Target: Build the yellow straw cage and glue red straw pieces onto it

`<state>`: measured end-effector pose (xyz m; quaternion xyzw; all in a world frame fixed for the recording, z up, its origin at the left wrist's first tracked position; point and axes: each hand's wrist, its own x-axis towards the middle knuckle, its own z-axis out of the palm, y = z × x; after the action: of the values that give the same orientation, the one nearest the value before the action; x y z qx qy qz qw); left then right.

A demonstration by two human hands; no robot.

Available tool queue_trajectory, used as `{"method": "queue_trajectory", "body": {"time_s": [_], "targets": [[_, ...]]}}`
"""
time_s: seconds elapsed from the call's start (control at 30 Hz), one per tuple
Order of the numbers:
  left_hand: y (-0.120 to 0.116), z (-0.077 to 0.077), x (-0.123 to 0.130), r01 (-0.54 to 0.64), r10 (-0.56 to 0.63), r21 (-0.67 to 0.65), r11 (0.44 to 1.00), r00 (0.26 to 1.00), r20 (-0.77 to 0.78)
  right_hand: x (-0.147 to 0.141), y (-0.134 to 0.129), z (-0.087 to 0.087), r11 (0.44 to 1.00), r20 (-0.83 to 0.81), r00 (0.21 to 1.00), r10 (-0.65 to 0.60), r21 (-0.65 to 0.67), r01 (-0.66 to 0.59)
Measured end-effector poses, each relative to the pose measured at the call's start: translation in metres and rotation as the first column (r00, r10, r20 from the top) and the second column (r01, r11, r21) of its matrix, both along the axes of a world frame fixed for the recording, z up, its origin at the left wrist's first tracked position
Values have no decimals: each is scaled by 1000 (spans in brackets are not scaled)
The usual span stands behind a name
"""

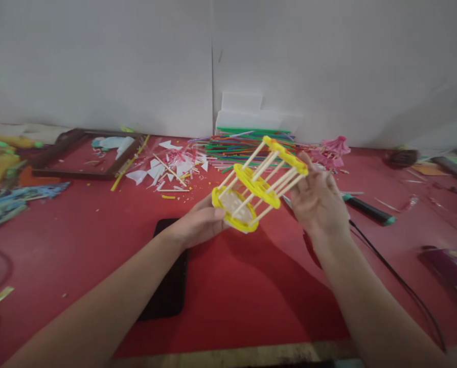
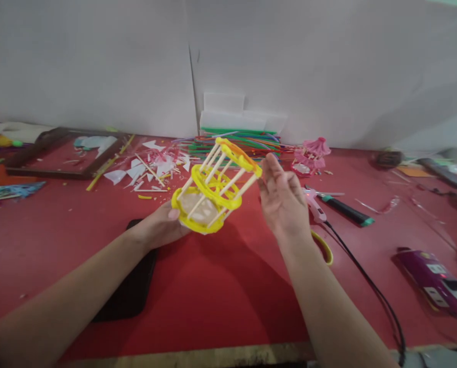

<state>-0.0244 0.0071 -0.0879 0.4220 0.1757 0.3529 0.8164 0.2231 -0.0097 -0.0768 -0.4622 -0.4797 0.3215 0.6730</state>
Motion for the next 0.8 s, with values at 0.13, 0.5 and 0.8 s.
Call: {"method": "queue_trajectory", "body": {"time_s": [0.13, 0.5, 0.8], "targets": [[8, 0, 3, -215, 219, -98, 972, 975, 25, 5, -5, 11, 996, -149, 987, 67, -47, -75], [11, -1, 12, -560, 560, 16, 828, 828, -22, -30, -6, -31, 976, 751, 639, 167, -219, 2], [3, -11, 13, -352, 401, 200, 914, 857, -323, -36, -2, -41, 968, 812, 558, 172, -243, 55]]}}
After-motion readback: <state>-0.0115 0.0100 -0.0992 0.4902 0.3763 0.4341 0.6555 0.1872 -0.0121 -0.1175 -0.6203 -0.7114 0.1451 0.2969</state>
